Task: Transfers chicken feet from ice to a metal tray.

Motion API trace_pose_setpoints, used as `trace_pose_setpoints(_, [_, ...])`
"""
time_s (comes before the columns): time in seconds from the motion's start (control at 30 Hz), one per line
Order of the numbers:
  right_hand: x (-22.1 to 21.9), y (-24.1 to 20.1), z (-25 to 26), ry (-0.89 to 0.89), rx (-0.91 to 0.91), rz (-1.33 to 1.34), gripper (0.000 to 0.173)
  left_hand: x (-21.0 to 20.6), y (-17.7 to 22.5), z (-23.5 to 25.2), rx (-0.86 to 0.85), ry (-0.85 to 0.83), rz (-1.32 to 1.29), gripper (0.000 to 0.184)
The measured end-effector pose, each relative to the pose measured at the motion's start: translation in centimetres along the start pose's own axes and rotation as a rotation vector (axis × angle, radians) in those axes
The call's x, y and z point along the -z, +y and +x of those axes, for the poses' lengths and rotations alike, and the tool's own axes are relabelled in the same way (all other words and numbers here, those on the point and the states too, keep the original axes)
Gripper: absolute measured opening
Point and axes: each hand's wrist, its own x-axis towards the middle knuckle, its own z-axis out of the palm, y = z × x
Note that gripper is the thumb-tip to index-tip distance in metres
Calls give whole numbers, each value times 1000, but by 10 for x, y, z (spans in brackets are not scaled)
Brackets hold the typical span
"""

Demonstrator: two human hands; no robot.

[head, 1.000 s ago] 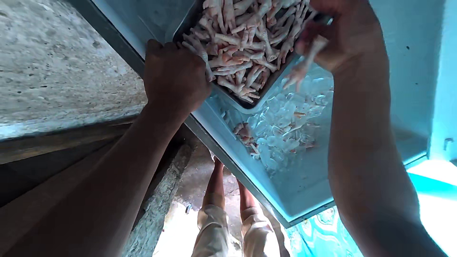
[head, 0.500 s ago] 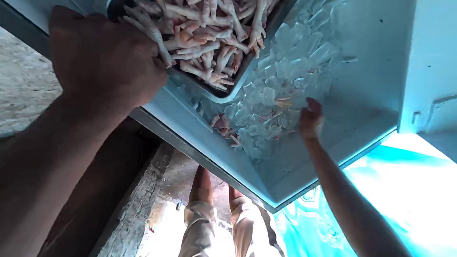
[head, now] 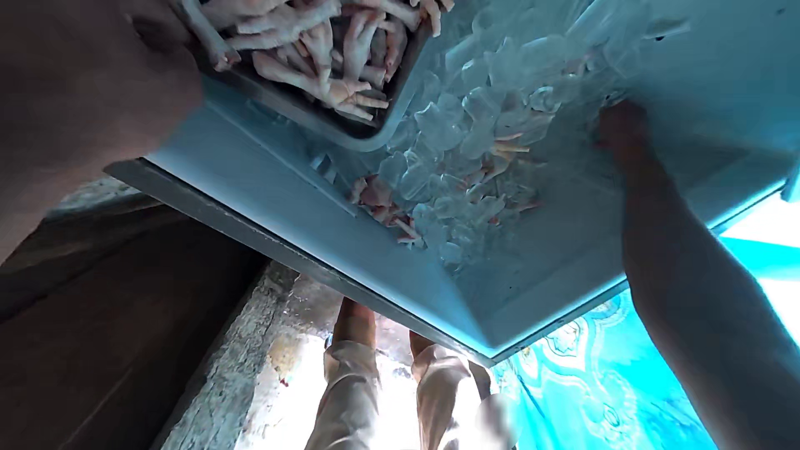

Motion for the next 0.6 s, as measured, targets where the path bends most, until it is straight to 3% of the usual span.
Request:
trace_pose_setpoints(0.13, [17, 5, 13, -129, -81, 157, 46, -2, 5, -2, 22, -4, -20, 34])
trace_pose_setpoints(0.23, [17, 0, 14, -80, 17, 302, 44, 4, 10, -2, 32, -23, -17, 34])
trace_pose_setpoints(0.4, [5, -10, -29, -190, 61, 301, 46, 3, 11, -4, 33, -34, -7, 35])
trace_pose_setpoints(0.53, [-16, -9, -86, -505, 424, 127, 56, -22, -21, 0, -123, 169, 27, 38])
trace_pose_setpoints(0.6, [-14, -16, -104, -570, 529, -13, 49, -6, -6, -2, -52, 62, 44, 37])
